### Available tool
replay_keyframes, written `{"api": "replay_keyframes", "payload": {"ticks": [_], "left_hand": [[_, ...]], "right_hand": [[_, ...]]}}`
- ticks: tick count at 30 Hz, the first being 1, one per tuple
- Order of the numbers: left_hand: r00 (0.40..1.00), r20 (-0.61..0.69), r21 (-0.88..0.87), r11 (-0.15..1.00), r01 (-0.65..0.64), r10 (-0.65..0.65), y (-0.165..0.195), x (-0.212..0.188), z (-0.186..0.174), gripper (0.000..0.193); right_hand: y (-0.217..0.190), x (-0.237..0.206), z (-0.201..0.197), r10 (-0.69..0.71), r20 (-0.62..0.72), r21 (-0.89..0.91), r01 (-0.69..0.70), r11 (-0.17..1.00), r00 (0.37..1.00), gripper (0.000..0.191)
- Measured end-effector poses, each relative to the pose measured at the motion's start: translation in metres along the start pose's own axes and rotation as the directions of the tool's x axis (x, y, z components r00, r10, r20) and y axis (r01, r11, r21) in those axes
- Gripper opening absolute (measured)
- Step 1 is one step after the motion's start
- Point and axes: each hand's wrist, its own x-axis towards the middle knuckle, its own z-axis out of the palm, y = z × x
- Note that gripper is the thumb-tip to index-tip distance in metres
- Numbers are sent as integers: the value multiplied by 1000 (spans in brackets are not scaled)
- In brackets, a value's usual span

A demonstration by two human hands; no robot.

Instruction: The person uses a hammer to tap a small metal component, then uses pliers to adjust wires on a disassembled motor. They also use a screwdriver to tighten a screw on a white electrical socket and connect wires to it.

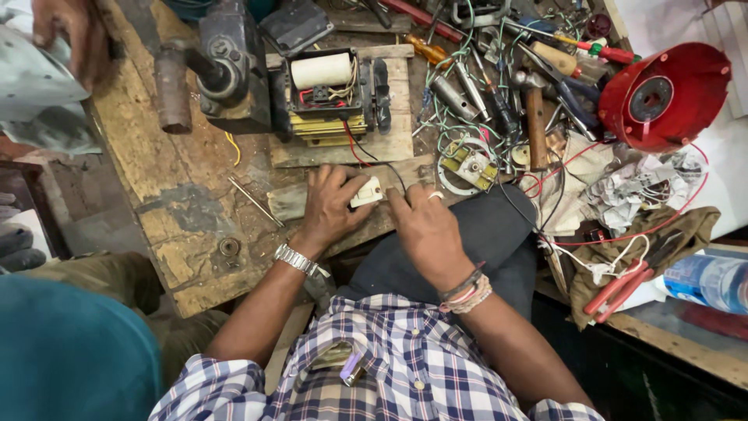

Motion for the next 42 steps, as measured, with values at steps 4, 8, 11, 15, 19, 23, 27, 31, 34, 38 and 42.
{"api": "replay_keyframes", "payload": {"ticks": [4,8,11,15,19,23,27,31,34,38,42], "left_hand": [[1000,-22,-7,1000,-14,14,-2,1,-1,43],[1000,-22,-24,1000,-14,13,-2,2,-2,41],[1000,-24,-36,999,-10,10,-2,2,-3,39],[998,-40,-53,998,-40,38,-1,4,-4,45],[999,-40,-28,999,-20,19,1,7,-4,40],[999,-36,-25,1000,-19,18,3,7,-5,43],[999,-46,-62,998,-8,5,3,6,-7,42],[996,-73,-126,991,40,-50,0,6,-7,42],[996,-73,-167,985,42,-55,-5,9,-10,41],[988,-94,-244,965,98,-124,-9,16,-18,38],[964,-41,-459,862,216,-263,-10,19,-28,37]], "right_hand": [[-9,12,-2,5,92,-78,2,997,996,31],[-11,19,-12,-304,-31,-59,301,952,952,43],[-14,17,-13,-346,-95,-120,334,935,933,28],[-16,18,-1,-119,86,-91,127,988,989,34],[-6,24,9,-137,163,-128,158,979,977,27],[14,30,5,-203,-249,70,226,972,947,33],[29,27,-2,17,-266,327,74,942,964,37],[32,23,-1,121,-172,365,-51,930,978,60],[28,24,1,201,-107,395,-144,907,974,64],[23,27,-4,255,9,460,-231,857,967,32],[21,26,-14,41,-213,322,30,946,976,23]]}}
